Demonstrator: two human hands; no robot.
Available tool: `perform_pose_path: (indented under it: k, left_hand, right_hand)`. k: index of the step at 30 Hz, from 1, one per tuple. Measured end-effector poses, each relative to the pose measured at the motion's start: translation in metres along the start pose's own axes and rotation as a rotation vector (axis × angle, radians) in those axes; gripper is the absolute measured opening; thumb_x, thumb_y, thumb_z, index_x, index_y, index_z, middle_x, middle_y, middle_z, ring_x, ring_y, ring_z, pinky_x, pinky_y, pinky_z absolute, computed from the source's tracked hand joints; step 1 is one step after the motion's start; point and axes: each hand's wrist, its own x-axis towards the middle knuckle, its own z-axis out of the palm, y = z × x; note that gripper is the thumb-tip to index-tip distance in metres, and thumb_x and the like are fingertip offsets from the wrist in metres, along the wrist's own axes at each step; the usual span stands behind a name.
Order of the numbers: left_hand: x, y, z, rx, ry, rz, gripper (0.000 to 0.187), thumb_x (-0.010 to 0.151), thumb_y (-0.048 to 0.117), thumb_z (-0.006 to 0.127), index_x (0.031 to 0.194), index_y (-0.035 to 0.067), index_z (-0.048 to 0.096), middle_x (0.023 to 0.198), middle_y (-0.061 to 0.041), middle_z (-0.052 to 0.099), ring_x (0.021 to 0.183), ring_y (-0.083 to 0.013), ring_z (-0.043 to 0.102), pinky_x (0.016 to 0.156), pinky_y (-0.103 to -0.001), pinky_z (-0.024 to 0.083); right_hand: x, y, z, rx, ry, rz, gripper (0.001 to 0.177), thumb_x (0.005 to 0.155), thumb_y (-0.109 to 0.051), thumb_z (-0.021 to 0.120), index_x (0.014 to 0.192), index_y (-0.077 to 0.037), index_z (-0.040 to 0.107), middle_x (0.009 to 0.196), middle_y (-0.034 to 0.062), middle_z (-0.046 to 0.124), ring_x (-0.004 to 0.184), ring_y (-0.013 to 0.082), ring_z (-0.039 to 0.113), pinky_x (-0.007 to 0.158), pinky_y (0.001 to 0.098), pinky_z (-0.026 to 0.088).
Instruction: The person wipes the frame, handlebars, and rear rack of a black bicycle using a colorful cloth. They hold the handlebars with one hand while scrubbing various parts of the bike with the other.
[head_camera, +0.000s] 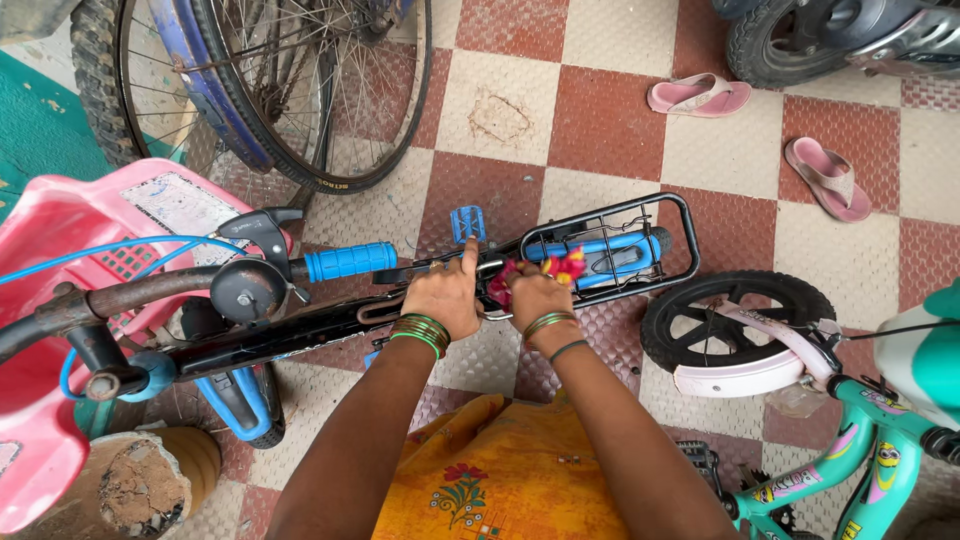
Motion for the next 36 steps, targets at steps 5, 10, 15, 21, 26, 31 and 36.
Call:
perform_pose_path:
  k: [5,10,15,21,26,31,36]
  left_hand:
    - [-0.002,-0.002,0.001,-0.010,0.042,0.006,0.099,0.071,0.029,0.076,0.153,-0.003,0.030,0.105,-0.019,0.069,0.095,-0.0367,0.071,0.082,-0.047,0.060]
    - [0.000,-0.005,0.008,0.010,0.065,0.033,0.099,0.070,0.029,0.076,0.152,-0.005,0.031,0.102,-0.018,0.069,0.091,-0.0354,0.071,0.078,-0.047,0.059]
    - [-0.002,-0.004,0.008,0.022,0.062,0.037,0.099,0.069,0.027,0.075,0.152,-0.003,0.032,0.103,-0.018,0.069,0.090,-0.0353,0.071,0.077,-0.046,0.060]
    - [-0.004,-0.002,0.004,0.020,0.017,0.031,0.100,0.070,0.030,0.076,0.152,-0.004,0.030,0.104,-0.018,0.068,0.090,-0.0352,0.070,0.077,-0.047,0.059]
    - [-0.004,-0.001,0.002,0.030,-0.027,0.041,0.104,0.067,0.028,0.077,0.153,-0.005,0.028,0.108,-0.018,0.066,0.092,-0.0340,0.069,0.078,-0.045,0.059]
    - [-0.004,0.000,0.000,0.014,-0.059,0.023,0.105,0.068,0.030,0.078,0.153,-0.004,0.027,0.105,-0.018,0.066,0.091,-0.0346,0.069,0.078,-0.047,0.059]
    - [-0.005,-0.003,0.010,0.041,-0.011,0.030,0.100,0.069,0.029,0.076,0.152,-0.003,0.030,0.102,-0.018,0.067,0.090,-0.0345,0.070,0.078,-0.046,0.060]
  right_hand:
    - [-0.015,0.021,-0.038,0.229,-0.200,0.125,0.041,0.078,-0.015,0.073,0.117,-0.025,0.075,0.115,0.0135,0.072,0.103,0.0318,0.070,0.096,0.0440,0.054]
    - [0.005,0.041,-0.029,0.141,0.597,-0.088,0.039,0.079,-0.003,0.066,0.115,-0.016,0.075,0.127,0.0121,0.068,0.104,0.0375,0.069,0.091,0.0472,0.057]
    - [0.042,0.061,0.005,-0.018,0.577,-0.095,0.045,0.076,0.000,0.068,0.117,-0.018,0.074,0.125,0.0112,0.069,0.106,0.0337,0.069,0.087,0.0456,0.059]
    - [0.015,0.193,-0.025,0.009,0.720,0.327,0.036,0.076,-0.013,0.078,0.112,-0.011,0.073,0.112,0.0143,0.069,0.107,0.0375,0.066,0.091,0.0468,0.055]
    - [-0.011,0.224,-0.013,0.234,0.887,0.532,0.037,0.084,-0.005,0.069,0.120,-0.005,0.072,0.130,0.0232,0.062,0.113,0.0418,0.062,0.098,0.0489,0.051]
    - [0.037,0.185,0.023,-0.059,0.796,0.040,0.054,0.079,-0.004,0.067,0.133,-0.007,0.068,0.136,0.0225,0.060,0.124,0.0432,0.059,0.105,0.0489,0.049]
    - [0.058,0.056,0.056,0.063,0.262,-0.155,0.042,0.084,-0.005,0.066,0.126,-0.012,0.070,0.123,0.0188,0.065,0.110,0.0362,0.068,0.092,0.0482,0.057]
